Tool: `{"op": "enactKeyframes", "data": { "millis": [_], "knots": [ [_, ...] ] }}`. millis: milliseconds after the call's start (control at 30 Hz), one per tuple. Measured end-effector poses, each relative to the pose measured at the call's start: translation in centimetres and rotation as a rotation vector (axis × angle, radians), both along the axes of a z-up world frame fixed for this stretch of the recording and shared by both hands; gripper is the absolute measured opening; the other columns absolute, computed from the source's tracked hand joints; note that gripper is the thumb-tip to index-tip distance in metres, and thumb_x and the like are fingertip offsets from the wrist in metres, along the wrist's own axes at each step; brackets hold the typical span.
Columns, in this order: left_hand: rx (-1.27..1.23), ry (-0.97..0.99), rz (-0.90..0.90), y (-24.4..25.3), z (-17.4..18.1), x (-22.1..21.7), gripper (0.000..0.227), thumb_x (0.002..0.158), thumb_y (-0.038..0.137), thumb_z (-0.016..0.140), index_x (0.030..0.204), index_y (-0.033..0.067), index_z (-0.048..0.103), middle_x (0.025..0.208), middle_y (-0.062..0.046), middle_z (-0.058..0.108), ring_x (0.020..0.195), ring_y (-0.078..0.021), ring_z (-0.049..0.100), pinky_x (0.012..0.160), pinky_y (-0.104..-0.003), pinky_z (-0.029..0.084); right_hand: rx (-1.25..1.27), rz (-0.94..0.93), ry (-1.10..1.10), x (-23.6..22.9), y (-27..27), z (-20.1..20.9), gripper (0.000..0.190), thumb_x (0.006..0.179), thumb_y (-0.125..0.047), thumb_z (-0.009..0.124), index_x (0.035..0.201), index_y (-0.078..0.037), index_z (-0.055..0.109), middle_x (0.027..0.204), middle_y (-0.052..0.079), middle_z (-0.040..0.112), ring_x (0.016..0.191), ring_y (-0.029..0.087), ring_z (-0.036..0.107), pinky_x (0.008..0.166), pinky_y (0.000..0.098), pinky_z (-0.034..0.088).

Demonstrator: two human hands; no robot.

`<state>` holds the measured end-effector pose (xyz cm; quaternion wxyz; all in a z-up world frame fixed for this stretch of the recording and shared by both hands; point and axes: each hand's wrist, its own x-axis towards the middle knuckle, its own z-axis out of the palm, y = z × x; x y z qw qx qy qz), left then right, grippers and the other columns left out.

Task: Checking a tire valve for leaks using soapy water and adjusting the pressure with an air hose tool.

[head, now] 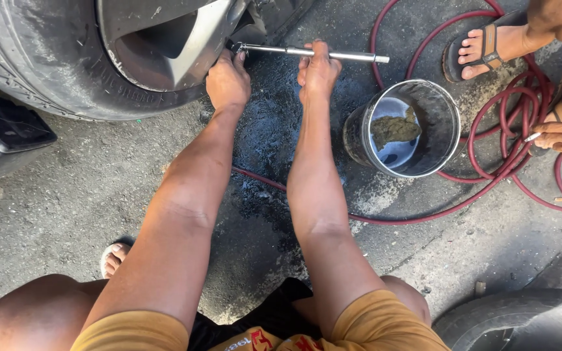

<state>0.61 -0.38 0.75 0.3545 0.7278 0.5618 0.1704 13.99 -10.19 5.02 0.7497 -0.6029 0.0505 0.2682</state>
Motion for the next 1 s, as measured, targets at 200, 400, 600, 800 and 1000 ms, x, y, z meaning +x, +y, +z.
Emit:
{"op": "enactKeyframes", "data": {
  "millis": [200, 400, 600, 800, 1000],
  "knots": [
    [0.06, -0.004, -0.015, 0.1, 0.0, 0.1, 0.026, 0.104, 0.034, 0.059, 0.101, 0.0101, 0.067, 0.084, -0.014, 0.078, 0.077, -0.0358, 0.076, 0.075, -0.048, 0.063, 0.001, -0.093, 0.035, -0.7, 0.5, -0.1, 0.018, 0.091, -0.01, 0.058, 0.088, 0.004, 0.069, 0.051, 0.005, 0.051, 0.036, 0.011, 0.038, 0.029, 0.0291, 0.023],
    [-0.04, -0.037, -0.004, -0.2, 1.8, -0.8, 0.03, 0.103, 0.039, 0.056, 0.109, 0.0106, 0.066, 0.1, -0.016, 0.077, 0.092, -0.0406, 0.073, 0.085, -0.052, 0.056, -0.075, -0.057, 0.002, -0.4, 0.7, 1.0, 0.022, 0.084, -0.019, 0.058, 0.087, 0.0, 0.07, 0.05, 0.006, 0.052, 0.036, 0.012, 0.034, 0.033, 0.0313, 0.017],
    [0.06, -0.017, -0.256, -1.4, 3.1, -3.7, 0.045, 0.103, 0.047, 0.06, 0.134, 0.015, 0.054, 0.096, -0.017, 0.076, 0.092, -0.0451, 0.07, 0.084, -0.059, 0.053, -0.17, -0.168, -0.166, -1.5, -0.4, 3.6, 0.057, 0.075, -0.062, 0.064, 0.064, -0.006, 0.066, 0.043, 0.005, 0.051, 0.04, 0.015, 0.048, 0.045, 0.0306, 0.039],
    [0.16, -0.112, -0.397, -2.4, 1.3, -4.7, 0.03, 0.103, 0.04, 0.062, 0.123, 0.0198, 0.07, 0.095, -0.017, 0.078, 0.091, -0.0418, 0.072, 0.085, -0.046, 0.052, -0.342, -0.127, -0.231, -2.5, -2.6, 6.5, 0.061, 0.068, -0.07, 0.058, 0.06, -0.01, 0.069, 0.062, 0.008, 0.069, 0.068, 0.024, 0.069, 0.076, 0.0369, 0.053],
    [0.114, -0.137, -0.375, -2.8, 1.2, -5.2, 0.032, 0.106, 0.036, 0.066, 0.126, 0.011, 0.07, 0.091, -0.017, 0.078, 0.079, -0.0331, 0.074, 0.081, -0.046, 0.058, -0.292, -0.012, -0.205, -3.0, -3.3, 6.7, 0.062, 0.07, -0.072, 0.055, 0.067, -0.011, 0.062, 0.051, -0.003, 0.045, 0.048, 0.013, 0.043, 0.051, 0.0338, 0.04]
  ]
}}
